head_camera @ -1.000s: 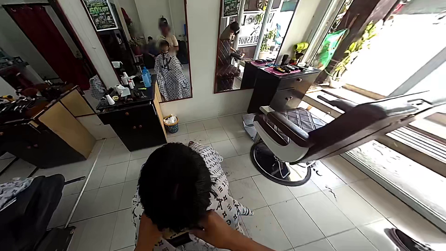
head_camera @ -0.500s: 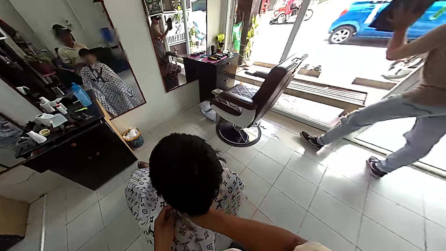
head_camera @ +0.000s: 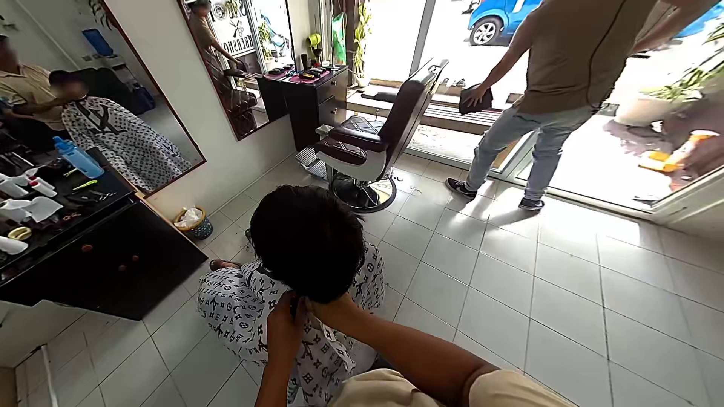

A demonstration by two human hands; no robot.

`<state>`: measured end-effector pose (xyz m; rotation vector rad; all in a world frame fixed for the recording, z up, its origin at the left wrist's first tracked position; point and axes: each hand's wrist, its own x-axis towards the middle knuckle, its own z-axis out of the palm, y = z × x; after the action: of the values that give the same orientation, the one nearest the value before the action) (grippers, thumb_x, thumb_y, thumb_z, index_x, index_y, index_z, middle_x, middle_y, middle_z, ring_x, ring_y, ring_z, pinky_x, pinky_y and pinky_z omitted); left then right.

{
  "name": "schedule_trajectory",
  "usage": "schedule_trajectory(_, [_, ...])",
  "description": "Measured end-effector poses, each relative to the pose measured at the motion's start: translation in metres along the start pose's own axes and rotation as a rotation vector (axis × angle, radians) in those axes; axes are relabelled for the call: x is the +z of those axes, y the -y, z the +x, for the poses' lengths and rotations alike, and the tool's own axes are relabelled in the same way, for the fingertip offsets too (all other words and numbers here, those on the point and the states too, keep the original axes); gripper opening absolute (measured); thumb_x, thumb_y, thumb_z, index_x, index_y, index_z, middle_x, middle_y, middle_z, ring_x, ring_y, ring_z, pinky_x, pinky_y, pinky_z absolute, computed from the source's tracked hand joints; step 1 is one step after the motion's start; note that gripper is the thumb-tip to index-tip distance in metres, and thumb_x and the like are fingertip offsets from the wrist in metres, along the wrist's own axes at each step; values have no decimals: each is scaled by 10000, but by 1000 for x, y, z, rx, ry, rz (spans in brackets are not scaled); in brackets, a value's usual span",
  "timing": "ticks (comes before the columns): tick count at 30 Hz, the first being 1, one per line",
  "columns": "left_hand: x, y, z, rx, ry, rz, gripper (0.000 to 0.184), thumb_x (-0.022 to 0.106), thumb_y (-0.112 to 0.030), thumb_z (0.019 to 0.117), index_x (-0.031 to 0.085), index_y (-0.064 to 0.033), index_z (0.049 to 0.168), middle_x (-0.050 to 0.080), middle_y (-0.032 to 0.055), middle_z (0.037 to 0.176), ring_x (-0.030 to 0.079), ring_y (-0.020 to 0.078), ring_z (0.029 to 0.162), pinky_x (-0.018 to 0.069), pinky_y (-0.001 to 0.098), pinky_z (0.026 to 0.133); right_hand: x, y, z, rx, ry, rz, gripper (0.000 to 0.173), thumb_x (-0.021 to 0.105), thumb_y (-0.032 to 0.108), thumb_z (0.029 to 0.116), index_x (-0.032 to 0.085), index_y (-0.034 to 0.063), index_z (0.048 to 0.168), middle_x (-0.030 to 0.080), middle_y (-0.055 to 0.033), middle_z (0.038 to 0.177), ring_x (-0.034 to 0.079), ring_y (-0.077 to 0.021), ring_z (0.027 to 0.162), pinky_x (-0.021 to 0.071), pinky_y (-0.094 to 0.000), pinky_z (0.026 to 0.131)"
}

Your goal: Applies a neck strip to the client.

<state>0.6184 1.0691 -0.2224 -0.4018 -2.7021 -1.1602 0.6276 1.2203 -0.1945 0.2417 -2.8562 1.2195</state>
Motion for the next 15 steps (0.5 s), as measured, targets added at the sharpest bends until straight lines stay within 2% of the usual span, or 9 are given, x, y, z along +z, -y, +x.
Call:
schedule_trajectory(1, [2,0,0,-5,-14,-31,303,649,-159,953,649,51,1171,692,106,759,664,208,631,570,420,627,2,-3,-1,-17,-32,-45,365,561,283,1030,699,0,1214,686,-224,1231,628,-346,1227,475,-533,1056])
schedule_trajectory(3, [7,4,0,8,-44,-108,312,677,-148,927,656,34,1179,701,95,775,664,177,634,574,383,624,2,-8,-3,-39,-49,-86,376,569,297,1025,708,1,1212,689,-233,1233,629,-368,1229,471,-556,1058])
schedule_trajectory(7, [12,10,0,79,-103,-201,230,710,-127,902,743,14,1081,741,116,916,718,161,807,599,343,780,0,-17,-5,-8,-41,-43,428,583,347,1022,690,4,1253,676,-221,1274,604,-347,1268,443,-527,1094])
schedule_trajectory(11, [19,12,0,99,-167,-226,202,729,-92,877,767,26,1038,735,125,888,713,152,809,587,309,790,6,-30,-7,-60,-86,37,405,578,336,1025,696,11,1236,689,-201,1244,626,-312,1238,473,-491,1076])
schedule_trajectory(15, [23,12,3,79,-223,-281,135,701,-81,893,784,9,951,694,73,794,662,57,746,549,198,737,6,-35,-12,-163,-159,-93,326,579,243,1018,725,-12,1160,717,-222,1159,677,-354,1153,529,-533,992])
